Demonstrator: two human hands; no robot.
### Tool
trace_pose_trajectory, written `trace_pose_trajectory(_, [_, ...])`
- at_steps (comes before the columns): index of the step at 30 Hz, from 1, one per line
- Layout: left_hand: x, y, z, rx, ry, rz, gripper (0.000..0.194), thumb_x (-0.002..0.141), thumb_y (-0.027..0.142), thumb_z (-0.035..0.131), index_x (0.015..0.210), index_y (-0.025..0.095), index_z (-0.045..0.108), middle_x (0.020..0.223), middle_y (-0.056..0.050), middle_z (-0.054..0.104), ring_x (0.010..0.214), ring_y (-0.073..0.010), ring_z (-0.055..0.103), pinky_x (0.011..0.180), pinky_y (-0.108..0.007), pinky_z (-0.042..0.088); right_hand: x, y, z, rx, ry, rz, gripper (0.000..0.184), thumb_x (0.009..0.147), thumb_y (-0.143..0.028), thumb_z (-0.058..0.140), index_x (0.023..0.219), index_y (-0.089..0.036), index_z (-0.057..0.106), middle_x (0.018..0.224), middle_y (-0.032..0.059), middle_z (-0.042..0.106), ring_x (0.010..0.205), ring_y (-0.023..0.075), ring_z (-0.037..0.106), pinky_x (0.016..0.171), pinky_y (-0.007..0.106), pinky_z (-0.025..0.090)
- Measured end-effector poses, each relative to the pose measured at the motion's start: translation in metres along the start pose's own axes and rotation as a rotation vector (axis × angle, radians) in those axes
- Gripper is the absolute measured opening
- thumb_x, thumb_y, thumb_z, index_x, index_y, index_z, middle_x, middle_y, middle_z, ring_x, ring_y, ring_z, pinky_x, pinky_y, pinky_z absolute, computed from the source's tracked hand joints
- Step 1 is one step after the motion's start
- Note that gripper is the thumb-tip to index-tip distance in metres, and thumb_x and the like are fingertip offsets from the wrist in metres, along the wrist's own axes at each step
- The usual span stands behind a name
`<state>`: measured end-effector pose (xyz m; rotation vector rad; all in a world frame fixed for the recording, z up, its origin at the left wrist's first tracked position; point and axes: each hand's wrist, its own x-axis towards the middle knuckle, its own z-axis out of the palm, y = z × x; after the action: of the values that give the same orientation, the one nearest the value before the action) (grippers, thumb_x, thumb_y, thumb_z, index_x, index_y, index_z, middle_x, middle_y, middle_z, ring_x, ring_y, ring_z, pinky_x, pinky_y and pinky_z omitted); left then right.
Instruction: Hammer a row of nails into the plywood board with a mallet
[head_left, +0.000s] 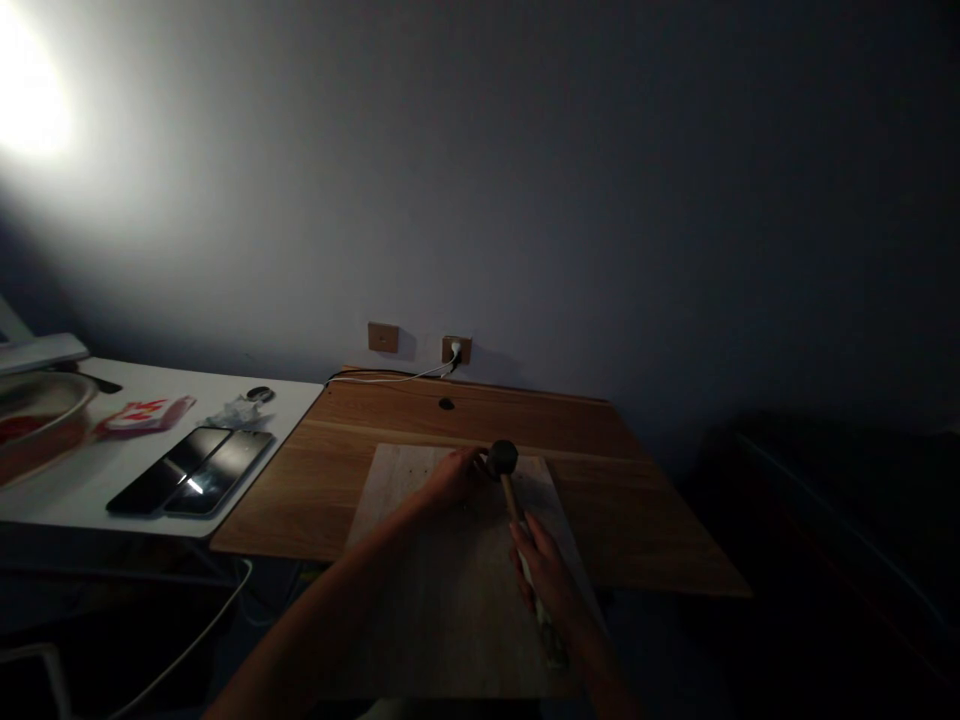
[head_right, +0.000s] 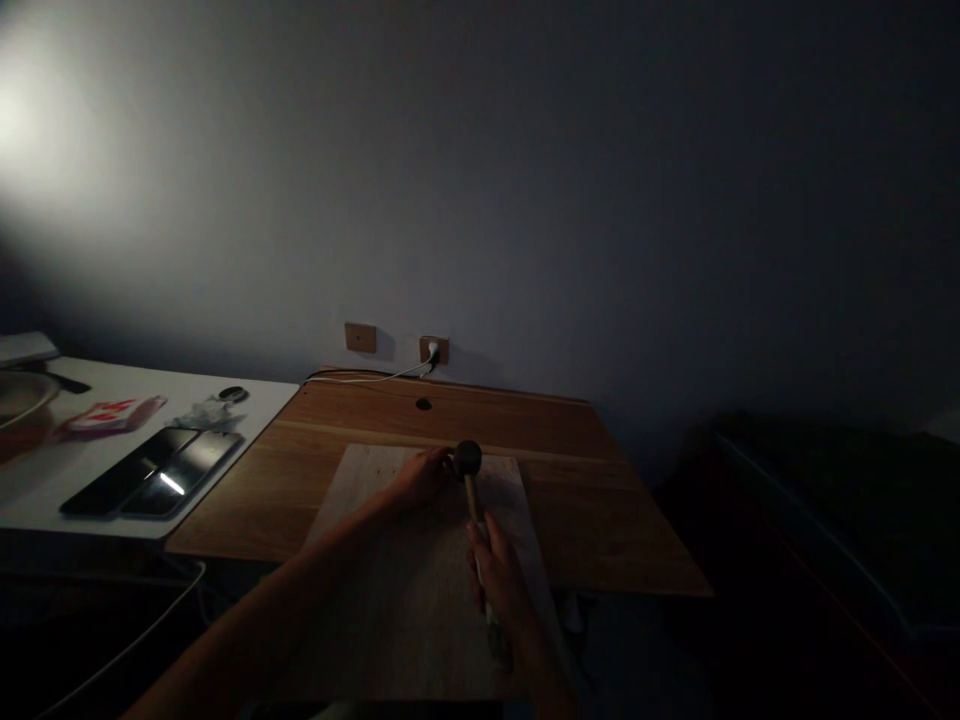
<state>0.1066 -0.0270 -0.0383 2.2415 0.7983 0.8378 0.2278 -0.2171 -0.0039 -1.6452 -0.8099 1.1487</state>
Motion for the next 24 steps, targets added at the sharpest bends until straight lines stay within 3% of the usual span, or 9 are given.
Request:
trace_pose_trajectory(16, [-0.0031,-0.0008,-0.0022,-0.036,-0.026,-0.016,0.042,0.076,0.014,0.063,0.117,0.017,0.065,0.089,-0.005,0.074,0.077,-0.0178,0.067,0.065,-0.023,0.045,0.0007,0.0018,0.0057,0.006,0.044,0.03,0.069,0.085,-0.054,0.059,0.139,-0.015,0.041,0.057,-0.0086,0.052,0.032,0.0078,0.039,0.028,0.018,0.029])
trace_pose_trajectory(24, [-0.0028,0.0007,-0.0042,-0.044,-0.067,-0.027,0.04,0.076,0.014,0.064,0.115,0.017,0.065,0.088,-0.003,0.073,0.076,-0.0163,0.066,0.068,-0.024,0.047,0.0007,0.0001,0.0062,0.009,0.032,0.062,0.057,0.091,-0.045,0.053,0.138,-0.016,0.04,0.057,-0.0088,0.05,0.032,0.0073,0.038,0.028,0.017,0.029])
